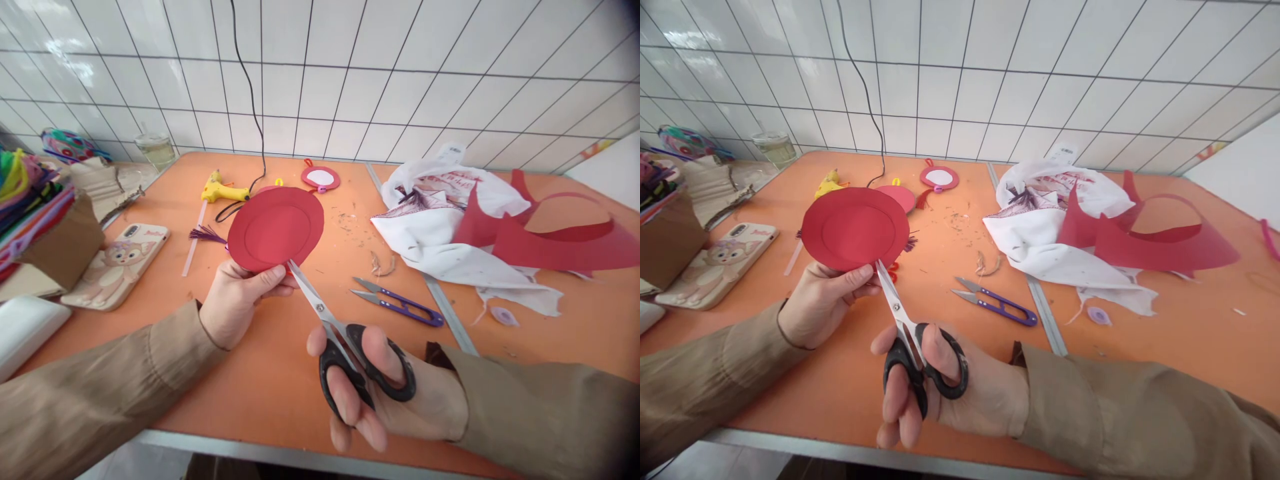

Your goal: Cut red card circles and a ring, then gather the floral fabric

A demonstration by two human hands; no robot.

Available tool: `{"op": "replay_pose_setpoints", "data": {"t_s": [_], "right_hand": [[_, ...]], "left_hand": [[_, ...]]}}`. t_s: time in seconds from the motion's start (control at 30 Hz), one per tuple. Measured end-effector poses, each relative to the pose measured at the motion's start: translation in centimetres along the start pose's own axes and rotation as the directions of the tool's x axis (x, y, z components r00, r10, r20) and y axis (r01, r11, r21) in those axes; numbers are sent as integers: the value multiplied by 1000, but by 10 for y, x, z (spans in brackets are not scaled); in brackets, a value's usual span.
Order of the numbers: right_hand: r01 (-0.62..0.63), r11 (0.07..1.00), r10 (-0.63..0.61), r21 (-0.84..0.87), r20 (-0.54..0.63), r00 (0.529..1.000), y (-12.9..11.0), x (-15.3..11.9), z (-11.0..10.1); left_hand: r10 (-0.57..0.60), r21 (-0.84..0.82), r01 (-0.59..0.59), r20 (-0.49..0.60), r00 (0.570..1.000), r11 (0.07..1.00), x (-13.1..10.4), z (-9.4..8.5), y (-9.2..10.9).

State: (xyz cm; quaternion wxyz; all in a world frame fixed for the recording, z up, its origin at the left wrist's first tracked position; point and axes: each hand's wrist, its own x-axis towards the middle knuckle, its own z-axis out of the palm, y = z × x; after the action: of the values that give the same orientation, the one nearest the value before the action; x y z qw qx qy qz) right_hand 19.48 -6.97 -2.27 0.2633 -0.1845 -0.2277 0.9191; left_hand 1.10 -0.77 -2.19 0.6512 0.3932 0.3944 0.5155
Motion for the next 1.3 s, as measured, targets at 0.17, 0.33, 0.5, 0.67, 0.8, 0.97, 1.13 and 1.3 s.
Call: {"op": "replay_pose_setpoints", "data": {"t_s": [0.17, 0.33, 0.5, 0.67, 0.8, 0.97, 1.13, 1.3], "right_hand": [[17, 1000, -17, -11, 3, 1000, 1, -1, -1], [20, 1000, -20, 1, 40, 999, 2, 0, -2], [25, 1000, -25, -18, 15, 1000, 1, 1, -1], [45, 985, -35, -165, 59, 998, -1, 3, -1], [-48, 925, 33, -377, -45, 998, -5, 2, 1], [47, 681, -219, -731, -142, 965, -16, 2, -2], [161, 420, -394, -893, -20, 919, -22, 7, -10], [345, 200, -665, -917, 131, 735, -24, 12, -15]], "left_hand": [[28, 22, -28, 4, 1000, 999, -1, 0, -1], [45, 55, -45, 1, 999, 997, -2, 0, -1], [41, 30, -40, -8, 999, 999, -2, 1, 0], [-3, -44, 1, -41, 999, 999, -2, 3, 2], [-14, -112, 7, -58, 998, 994, 0, 1, 7], [-13, -139, -9, -152, 988, 990, 8, -4, 13], [-23, -148, -5, -182, 983, 989, 13, -4, 14], [-62, -106, 51, -104, 993, 993, 10, 0, 11]]}}
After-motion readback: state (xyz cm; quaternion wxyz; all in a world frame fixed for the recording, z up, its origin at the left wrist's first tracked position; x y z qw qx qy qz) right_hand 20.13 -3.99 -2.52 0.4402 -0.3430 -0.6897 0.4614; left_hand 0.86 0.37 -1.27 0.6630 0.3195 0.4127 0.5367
